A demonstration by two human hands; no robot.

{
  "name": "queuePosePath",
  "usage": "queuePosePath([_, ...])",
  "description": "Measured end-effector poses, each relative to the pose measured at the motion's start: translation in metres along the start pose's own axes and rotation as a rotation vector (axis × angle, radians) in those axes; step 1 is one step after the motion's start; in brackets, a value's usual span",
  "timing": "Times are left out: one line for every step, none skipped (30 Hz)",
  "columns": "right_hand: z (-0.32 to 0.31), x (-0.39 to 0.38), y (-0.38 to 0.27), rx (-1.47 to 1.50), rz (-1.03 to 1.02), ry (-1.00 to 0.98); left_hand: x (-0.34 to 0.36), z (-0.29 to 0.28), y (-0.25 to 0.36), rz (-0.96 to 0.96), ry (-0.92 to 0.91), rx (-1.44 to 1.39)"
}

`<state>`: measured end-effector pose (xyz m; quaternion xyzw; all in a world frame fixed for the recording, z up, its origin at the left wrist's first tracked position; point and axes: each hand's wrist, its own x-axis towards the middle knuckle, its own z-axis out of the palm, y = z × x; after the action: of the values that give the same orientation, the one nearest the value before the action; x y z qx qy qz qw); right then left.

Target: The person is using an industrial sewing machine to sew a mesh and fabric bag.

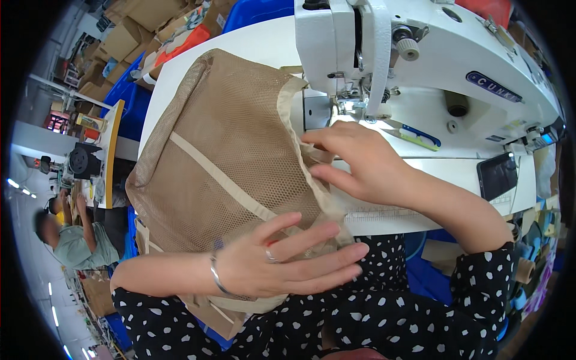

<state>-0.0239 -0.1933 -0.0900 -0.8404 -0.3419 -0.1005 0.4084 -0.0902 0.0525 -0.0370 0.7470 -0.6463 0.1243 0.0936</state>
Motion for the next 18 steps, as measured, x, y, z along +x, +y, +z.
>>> queuePosePath([0.0, 0.003, -0.001, 0.001, 0.104, -0.083, -0.003, 0.005, 0.011, -0.161, -0.046, -0.085])
queuePosePath([-0.001, 0.005, -0.003, 0.025, 0.139, -0.118, -0.007, 0.009, 0.021, -0.332, -0.087, -0.162])
queuePosePath([0.004, 0.01, -0.004, 0.033, 0.059, -0.024, -0.014, 0.014, 0.02, -0.43, -0.128, -0.262])
queuePosePath([0.004, 0.01, -0.005, 0.065, 0.057, 0.008, -0.02, 0.019, 0.021, -0.52, -0.205, -0.185])
queuePosePath([0.003, 0.007, -0.007, 0.099, 0.054, 0.04, -0.031, 0.02, 0.011, -0.535, -0.284, -0.133])
queuePosePath([0.002, 0.003, -0.009, 0.134, 0.052, 0.073, -0.042, 0.02, 0.002, -0.55, -0.364, -0.082])
queuePosePath([0.002, -0.002, -0.01, 0.123, 0.047, 0.068, -0.053, 0.019, -0.005, -0.553, -0.349, -0.061])
queuePosePath([0.001, -0.01, -0.013, 0.112, 0.045, 0.061, -0.063, 0.018, -0.011, -0.557, -0.335, -0.043])
queuePosePath([0.0, -0.017, -0.014, 0.104, 0.032, 0.064, -0.072, 0.015, -0.016, -0.559, -0.34, -0.022])
queuePosePath([-0.001, -0.023, -0.013, 0.095, 0.038, 0.024, -0.08, 0.01, -0.021, -0.519, -0.343, -0.057])
queuePosePath([-0.001, -0.029, -0.011, 0.091, 0.031, -0.005, -0.086, 0.002, -0.025, -0.478, -0.369, -0.087])
queuePosePath([0.0, -0.034, -0.009, 0.086, 0.022, -0.035, -0.092, -0.006, -0.029, -0.434, -0.398, -0.109])
queuePosePath([0.001, -0.038, -0.006, 0.066, -0.032, -0.012, -0.095, -0.01, -0.032, -0.468, -0.273, -0.18])
queuePosePath([0.004, -0.041, -0.003, 0.047, -0.088, 0.01, -0.099, -0.02, -0.04, -0.498, -0.266, -0.184])
queuePosePath([0.006, -0.044, -0.001, 0.033, -0.142, 0.026, -0.105, -0.034, -0.052, -0.549, -0.31, -0.166])
queuePosePath([0.008, -0.048, 0.002, 0.024, -0.157, 0.016, -0.111, -0.047, -0.061, -0.609, -0.199, -0.116])
queuePosePath([0.009, -0.052, 0.004, 0.018, -0.168, 0.002, -0.118, -0.061, -0.07, -0.723, -0.132, -0.029])
queuePosePath([0.012, -0.055, 0.004, 0.024, -0.19, 0.01, -0.125, -0.075, -0.079, -0.851, 0.077, -0.077])
